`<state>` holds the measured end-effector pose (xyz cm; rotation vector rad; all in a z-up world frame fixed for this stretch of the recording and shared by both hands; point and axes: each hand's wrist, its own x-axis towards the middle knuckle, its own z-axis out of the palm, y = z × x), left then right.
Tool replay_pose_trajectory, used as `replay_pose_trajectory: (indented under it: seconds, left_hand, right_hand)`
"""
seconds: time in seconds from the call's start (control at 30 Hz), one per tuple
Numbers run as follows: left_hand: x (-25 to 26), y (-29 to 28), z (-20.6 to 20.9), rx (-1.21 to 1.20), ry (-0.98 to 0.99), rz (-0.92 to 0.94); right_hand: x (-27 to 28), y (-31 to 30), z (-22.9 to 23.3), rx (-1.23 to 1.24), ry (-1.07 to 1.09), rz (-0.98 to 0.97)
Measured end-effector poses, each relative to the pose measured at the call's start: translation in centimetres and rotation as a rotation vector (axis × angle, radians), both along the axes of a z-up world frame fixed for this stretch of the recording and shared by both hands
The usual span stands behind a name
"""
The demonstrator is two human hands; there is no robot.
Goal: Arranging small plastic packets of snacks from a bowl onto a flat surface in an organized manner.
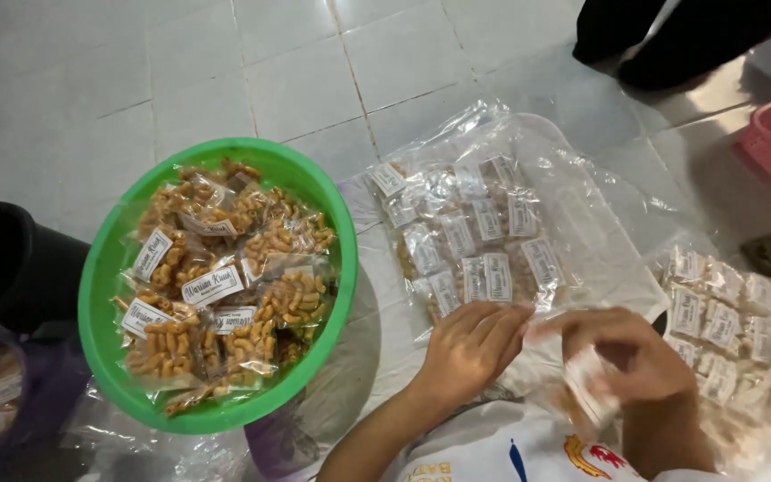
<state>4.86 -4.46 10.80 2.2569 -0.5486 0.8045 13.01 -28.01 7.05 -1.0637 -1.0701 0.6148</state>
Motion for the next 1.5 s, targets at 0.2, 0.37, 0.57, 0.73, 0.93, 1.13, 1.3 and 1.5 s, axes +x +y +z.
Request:
replay_pose_trajectory:
  seconds: [0.2,0.37,0.57,0.73,0.93,1.13,1.3,1.5]
  left_hand:
    - [-0.1,-0.2,-0.9,-0.046,0.054,0.038]
    - [-0.1,-0.7,-0.4,-0.065,0.018,0.032]
    - [-0.1,-0.6,-0.1,-0.004,-0.122,-0.023]
    - [-0.4,-0.5,0.3,-0.016,-0.139,-0.004]
    - [-0.5,-1.8,-5.3,0.001,-0.103,0.010]
    - [-1.2,-3.0,-8.4,0.031,-0.147,-0.025]
    - [-1.5,-4.3,-10.4,0.014,-0.240,-0.031]
    - [-2.7,-5.2,-14.3,0.027,-0.309,-0.035]
  right_hand:
    - [-1.0,-0.7,3.2,-0.385,0.036,-0.349]
    - [-2.3,-2.5,3.8,-0.833,-0.170,-0.528]
    - [-2.8,-1.5,4.7,-0.730,-0.247,-0.487]
    - [-2.5,-1.1,4.7,-0.934,-0.293,-0.501]
    - [-2.1,-0.2,4.5,-1.099,-0.283,-0.493]
    - [-2.0,2.1,5.7,-1.242,-0.195,-0.541]
    - [-2.3,3.1,2.5,-1.052,-0.006,-0.725]
    - [-2.3,4.8,-2.9,-1.112,0.044,-0.871]
